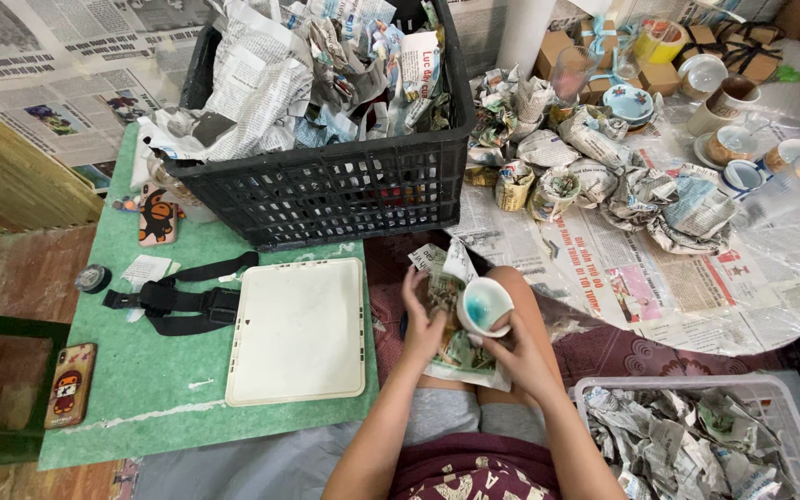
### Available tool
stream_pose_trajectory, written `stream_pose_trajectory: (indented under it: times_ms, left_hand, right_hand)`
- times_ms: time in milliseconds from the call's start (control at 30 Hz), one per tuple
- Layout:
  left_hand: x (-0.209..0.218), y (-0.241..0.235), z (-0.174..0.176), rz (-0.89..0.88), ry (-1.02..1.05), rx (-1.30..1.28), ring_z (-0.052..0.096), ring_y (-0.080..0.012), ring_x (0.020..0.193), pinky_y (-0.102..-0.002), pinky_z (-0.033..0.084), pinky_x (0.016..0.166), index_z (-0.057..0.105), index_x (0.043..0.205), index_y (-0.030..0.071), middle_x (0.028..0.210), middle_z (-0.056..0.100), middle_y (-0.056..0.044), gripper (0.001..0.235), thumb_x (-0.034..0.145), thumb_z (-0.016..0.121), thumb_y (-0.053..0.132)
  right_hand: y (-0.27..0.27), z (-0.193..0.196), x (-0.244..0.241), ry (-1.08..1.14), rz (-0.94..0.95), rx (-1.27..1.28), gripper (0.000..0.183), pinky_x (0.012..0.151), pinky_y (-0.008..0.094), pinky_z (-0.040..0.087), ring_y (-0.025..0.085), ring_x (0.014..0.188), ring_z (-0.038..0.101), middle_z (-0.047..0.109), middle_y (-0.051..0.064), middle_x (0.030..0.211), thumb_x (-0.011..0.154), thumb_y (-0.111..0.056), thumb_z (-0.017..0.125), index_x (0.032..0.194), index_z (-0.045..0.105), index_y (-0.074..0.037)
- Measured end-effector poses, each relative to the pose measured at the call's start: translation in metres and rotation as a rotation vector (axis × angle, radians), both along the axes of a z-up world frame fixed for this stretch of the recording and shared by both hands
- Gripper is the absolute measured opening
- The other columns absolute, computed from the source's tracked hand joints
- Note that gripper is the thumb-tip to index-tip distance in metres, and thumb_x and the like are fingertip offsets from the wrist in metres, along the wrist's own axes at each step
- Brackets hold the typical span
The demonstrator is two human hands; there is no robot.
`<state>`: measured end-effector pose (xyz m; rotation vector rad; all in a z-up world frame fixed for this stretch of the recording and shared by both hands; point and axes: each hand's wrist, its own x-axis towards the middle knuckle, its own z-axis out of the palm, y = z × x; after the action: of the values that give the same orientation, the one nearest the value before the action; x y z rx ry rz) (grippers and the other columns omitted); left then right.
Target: The person sits on the floor and wraps small ceramic cups and saucers with newspaper. They pick up a piece of newspaper, place a ceramic item on it, fold the paper around the item, and place the wrapped bundle on a nearby table. The process is repeated for multiple items.
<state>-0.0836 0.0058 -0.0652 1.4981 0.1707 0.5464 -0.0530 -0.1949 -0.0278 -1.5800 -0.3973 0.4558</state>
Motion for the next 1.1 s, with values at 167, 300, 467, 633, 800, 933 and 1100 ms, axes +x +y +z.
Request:
stream_pose_trajectory:
  times_ms: [167,300,467,633,800,933,1100]
  left_hand:
    - [0.004,0.013,-0.031,0.240,0.137,0.392,0.041,-0.0411,0.135,-0.052,0.036,0.113,0.039,0.147,0.010,0.143,0.044,-0.020,0.074,0.086,0.079,0.013]
    - [0.002,0.018,-0.022,0.345,0.171,0.540,0.050,-0.0375,0.117,-0.045,0.043,0.098,0.071,0.116,0.006,0.124,0.060,-0.017,0.033,0.084,0.079,0.012]
    - [-0.001,0.023,0.005,0.081,0.212,0.211,0.070,-0.0252,0.090,-0.036,0.053,0.080,0.068,0.106,0.002,0.099,0.073,-0.013,0.022,0.095,0.072,0.020]
    - [-0.010,0.019,0.032,0.015,0.290,0.240,0.071,-0.0248,0.085,-0.035,0.054,0.076,0.061,0.109,0.002,0.095,0.073,-0.013,0.026,0.098,0.066,0.025]
    - [-0.023,0.013,0.062,-0.042,0.459,0.346,0.074,-0.0259,0.084,-0.037,0.055,0.074,0.065,0.111,0.007,0.095,0.075,-0.012,0.029,0.098,0.064,0.033]
    - [-0.029,0.005,0.074,-0.024,0.377,0.360,0.073,-0.0275,0.094,-0.038,0.055,0.082,0.065,0.115,0.009,0.104,0.071,-0.013,0.030,0.097,0.066,0.032]
    - [-0.031,-0.012,0.063,0.055,0.196,0.455,0.058,-0.0400,0.112,-0.045,0.049,0.090,0.055,0.133,0.000,0.124,0.054,-0.022,0.055,0.088,0.075,0.025]
  right_hand:
    - [-0.011,0.033,-0.015,-0.532,0.124,-0.401,0.034,0.090,0.038,0.051,0.027,0.104,0.065,0.068,0.010,0.103,0.067,-0.002,0.083,0.095,0.064,-0.006]
    - [-0.006,0.056,-0.016,-0.635,0.073,-0.441,0.029,0.086,0.042,0.049,0.032,0.100,0.061,0.065,0.010,0.097,0.067,-0.008,0.084,0.092,0.069,-0.008]
    - [-0.015,0.066,-0.015,-0.783,-0.009,-0.515,0.027,0.084,0.042,0.049,0.032,0.095,0.057,0.056,0.012,0.091,0.066,-0.009,0.083,0.091,0.072,-0.008]
    - [-0.008,0.058,-0.023,-0.768,-0.148,-0.542,0.025,0.079,0.042,0.048,0.031,0.088,0.059,0.056,0.011,0.086,0.067,-0.013,0.085,0.090,0.076,-0.010]
    - [0.008,0.043,-0.024,-0.848,-0.281,-0.549,0.024,0.071,0.044,0.046,0.030,0.077,0.061,0.058,0.008,0.078,0.066,-0.020,0.089,0.085,0.076,-0.012]
    - [0.014,0.036,-0.025,-0.826,-0.289,-0.532,0.024,0.073,0.043,0.047,0.029,0.078,0.062,0.061,0.008,0.082,0.069,-0.020,0.087,0.088,0.076,-0.013]
    - [0.007,0.050,-0.026,-0.893,-0.207,-0.514,0.035,0.078,0.044,0.048,0.033,0.088,0.064,0.063,0.012,0.091,0.073,-0.022,0.085,0.103,0.071,-0.009]
